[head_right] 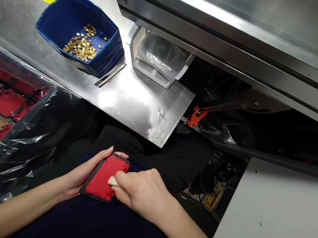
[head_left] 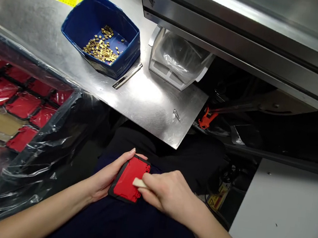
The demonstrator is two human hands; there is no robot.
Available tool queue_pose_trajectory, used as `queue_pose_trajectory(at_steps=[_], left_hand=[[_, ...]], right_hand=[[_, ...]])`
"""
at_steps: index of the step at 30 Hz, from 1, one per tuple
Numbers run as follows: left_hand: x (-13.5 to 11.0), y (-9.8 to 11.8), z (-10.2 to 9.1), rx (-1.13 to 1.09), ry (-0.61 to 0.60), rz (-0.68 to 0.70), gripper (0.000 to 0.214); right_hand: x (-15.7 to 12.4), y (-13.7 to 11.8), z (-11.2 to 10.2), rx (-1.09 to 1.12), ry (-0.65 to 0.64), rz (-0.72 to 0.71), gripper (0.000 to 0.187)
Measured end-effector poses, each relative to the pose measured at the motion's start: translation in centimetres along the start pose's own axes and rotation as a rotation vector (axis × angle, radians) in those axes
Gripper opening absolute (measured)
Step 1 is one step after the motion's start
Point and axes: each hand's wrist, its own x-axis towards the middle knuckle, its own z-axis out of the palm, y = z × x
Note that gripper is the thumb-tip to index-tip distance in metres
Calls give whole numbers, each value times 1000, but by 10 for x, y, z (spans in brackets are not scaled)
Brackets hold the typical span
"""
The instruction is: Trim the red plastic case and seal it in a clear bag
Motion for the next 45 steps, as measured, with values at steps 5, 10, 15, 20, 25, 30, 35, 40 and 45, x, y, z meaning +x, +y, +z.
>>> queue_pose_trajectory(at_steps=[5, 10, 15, 20, 25, 30, 35, 40, 45], left_hand=[[0, 0, 0, -24, 10, 8, 43], [1, 0, 1, -38, 18, 2, 47], [0, 2, -1, -142, 52, 21, 54], [-6, 4, -12, -225, 104, 168, 58], [-10, 4, -31, -286, -54, 276, 63], [-3, 8, -42, -261, -175, 332, 88], [4, 13, -39, -138, -225, 372, 88], [-3, 13, -42, -63, -201, 440, 80], [-3, 8, -44, 81, -18, 577, 76]], right_hand=[[5, -3, -2, -30, 24, 27, 31], [1, -9, 0, -40, 9, 13, 27], [49, 6, -22, -92, 106, 152, 29], [111, 38, -57, 64, 392, 366, 41], [77, 92, -71, -161, 614, 623, 42], [8, 184, -59, -343, 541, 841, 46], [2, 250, -40, -462, 363, 656, 56], [7, 276, -47, -509, 289, 490, 54], [-19, 254, -71, -506, 170, 294, 52]])
